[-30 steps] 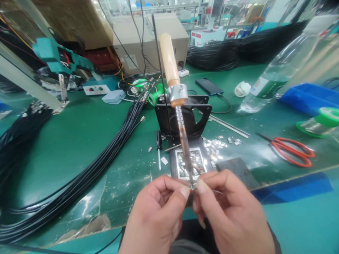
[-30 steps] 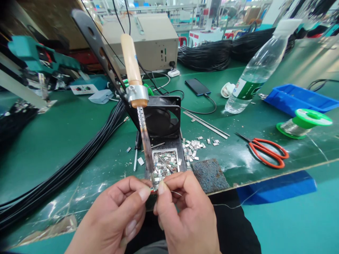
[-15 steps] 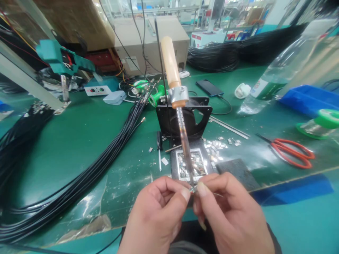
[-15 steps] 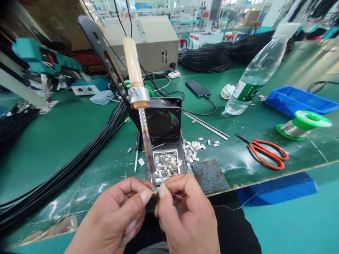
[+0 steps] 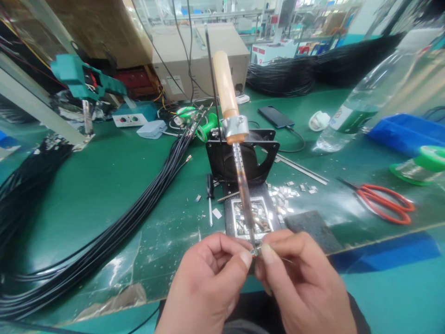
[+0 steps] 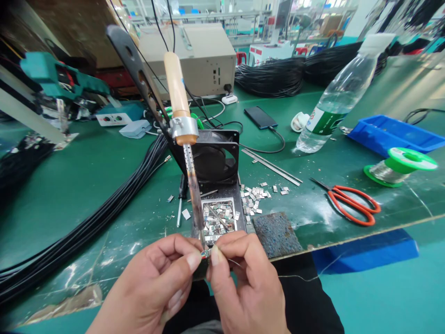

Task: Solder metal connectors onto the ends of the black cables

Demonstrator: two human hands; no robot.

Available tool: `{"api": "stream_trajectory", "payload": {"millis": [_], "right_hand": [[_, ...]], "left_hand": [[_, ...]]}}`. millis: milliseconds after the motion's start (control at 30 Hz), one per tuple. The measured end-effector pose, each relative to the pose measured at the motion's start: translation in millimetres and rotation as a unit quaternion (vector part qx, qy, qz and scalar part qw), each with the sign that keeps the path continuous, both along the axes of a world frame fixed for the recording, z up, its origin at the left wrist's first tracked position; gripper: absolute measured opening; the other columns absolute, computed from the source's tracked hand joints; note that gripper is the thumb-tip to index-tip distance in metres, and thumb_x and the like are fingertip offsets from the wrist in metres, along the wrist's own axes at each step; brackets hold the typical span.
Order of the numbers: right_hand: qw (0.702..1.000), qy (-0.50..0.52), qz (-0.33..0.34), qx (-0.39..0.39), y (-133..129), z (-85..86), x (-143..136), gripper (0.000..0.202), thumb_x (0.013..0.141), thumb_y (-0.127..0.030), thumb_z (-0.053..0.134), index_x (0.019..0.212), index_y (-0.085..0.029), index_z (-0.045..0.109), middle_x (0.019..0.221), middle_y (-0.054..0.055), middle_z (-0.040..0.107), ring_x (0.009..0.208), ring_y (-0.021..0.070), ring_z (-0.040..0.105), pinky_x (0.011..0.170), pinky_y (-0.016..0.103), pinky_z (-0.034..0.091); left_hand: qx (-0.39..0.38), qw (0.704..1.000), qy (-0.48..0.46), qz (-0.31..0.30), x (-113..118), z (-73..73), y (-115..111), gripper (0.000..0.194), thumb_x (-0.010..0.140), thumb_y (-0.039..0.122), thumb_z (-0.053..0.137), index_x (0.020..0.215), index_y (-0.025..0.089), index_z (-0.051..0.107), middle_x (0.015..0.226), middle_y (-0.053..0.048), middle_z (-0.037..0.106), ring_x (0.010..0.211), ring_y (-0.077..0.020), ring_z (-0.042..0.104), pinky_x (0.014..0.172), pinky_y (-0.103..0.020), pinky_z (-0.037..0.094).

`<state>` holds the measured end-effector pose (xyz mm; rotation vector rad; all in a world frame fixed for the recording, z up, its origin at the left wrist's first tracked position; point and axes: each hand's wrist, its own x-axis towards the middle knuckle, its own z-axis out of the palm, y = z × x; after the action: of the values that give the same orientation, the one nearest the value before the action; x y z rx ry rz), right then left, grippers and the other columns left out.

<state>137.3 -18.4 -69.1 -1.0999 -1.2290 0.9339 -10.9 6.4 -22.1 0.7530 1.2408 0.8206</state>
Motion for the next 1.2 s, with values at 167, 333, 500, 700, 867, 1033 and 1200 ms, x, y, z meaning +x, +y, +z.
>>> {"api": "stream_trajectory", "payload": {"millis": [167,333,500,700,867,1033,1200], "right_hand": [[0.999,-0.016,0.004,0.037,2.7,-4.7,0.2,0.018,0.104,-0.009,0.057,0.099,-0.026,0.059,0.092,0.0,0.064,0.077,0.0135,0.069,0.061,0.024,0.06],[0.998,-0.029,0.0,0.055,2.7,-4.8,1.1,0.02,0.102,-0.006,0.057,0.1,-0.026,0.059,0.091,-0.001,0.064,0.076,0.0125,0.069,0.062,0.023,0.059],[0.999,-0.014,0.005,0.048,3.6,-3.7,0.2,0.019,0.103,-0.007,0.056,0.099,-0.026,0.059,0.09,-0.001,0.064,0.075,0.0124,0.069,0.062,0.023,0.059],[0.999,-0.009,0.006,0.047,3.6,-3.2,-0.1,0.02,0.104,-0.007,0.055,0.1,-0.026,0.058,0.091,-0.001,0.063,0.075,0.0115,0.068,0.063,0.023,0.059],[0.999,0.029,0.02,0.035,4.3,-4.9,-1.8,0.018,0.105,-0.009,0.055,0.099,-0.026,0.058,0.091,-0.001,0.062,0.073,0.0114,0.066,0.062,0.023,0.059],[0.998,0.057,0.019,0.027,5.5,-3.7,-3.4,0.018,0.106,-0.011,0.055,0.097,-0.025,0.058,0.088,-0.001,0.061,0.071,0.0111,0.064,0.061,0.023,0.057],[0.997,0.065,0.021,0.023,6.2,-2.9,-2.8,0.018,0.107,-0.012,0.054,0.096,-0.025,0.057,0.087,-0.002,0.06,0.071,0.0103,0.063,0.061,0.022,0.056]], "left_hand": [[0.005,1.0,0.014,0.015,2.5,2.2,-4.0,0.019,0.08,0.031,0.082,0.073,0.017,0.071,0.056,0.005,0.048,0.048,-0.0074,0.033,0.043,-0.02,0.028],[0.007,1.0,0.011,0.01,1.8,0.9,-4.7,0.019,0.081,0.032,0.081,0.074,0.017,0.071,0.058,0.005,0.049,0.049,-0.0072,0.033,0.043,-0.02,0.028],[0.007,1.0,0.008,0.003,1.2,-2.1,-1.0,0.018,0.081,0.031,0.081,0.074,0.017,0.072,0.058,0.005,0.05,0.049,-0.0071,0.034,0.044,-0.019,0.029],[0.008,1.0,0.007,0.02,4.8,2.9,1.6,0.018,0.082,0.031,0.081,0.076,0.016,0.072,0.062,0.004,0.053,0.05,-0.0072,0.034,0.045,-0.02,0.03],[0.01,1.0,-0.002,0.02,6.1,7.3,0.5,0.019,0.083,0.029,0.079,0.074,0.016,0.069,0.059,0.005,0.049,0.05,-0.0071,0.033,0.046,-0.019,0.03],[0.02,1.0,0.01,0.009,4.5,6.0,2.8,0.017,0.083,0.029,0.079,0.076,0.016,0.07,0.059,0.005,0.05,0.05,-0.0072,0.033,0.044,-0.019,0.029],[0.025,1.0,0.006,0.004,4.3,4.9,1.1,0.018,0.084,0.03,0.078,0.075,0.017,0.07,0.058,0.006,0.049,0.05,-0.0074,0.031,0.044,-0.019,0.03]]}}
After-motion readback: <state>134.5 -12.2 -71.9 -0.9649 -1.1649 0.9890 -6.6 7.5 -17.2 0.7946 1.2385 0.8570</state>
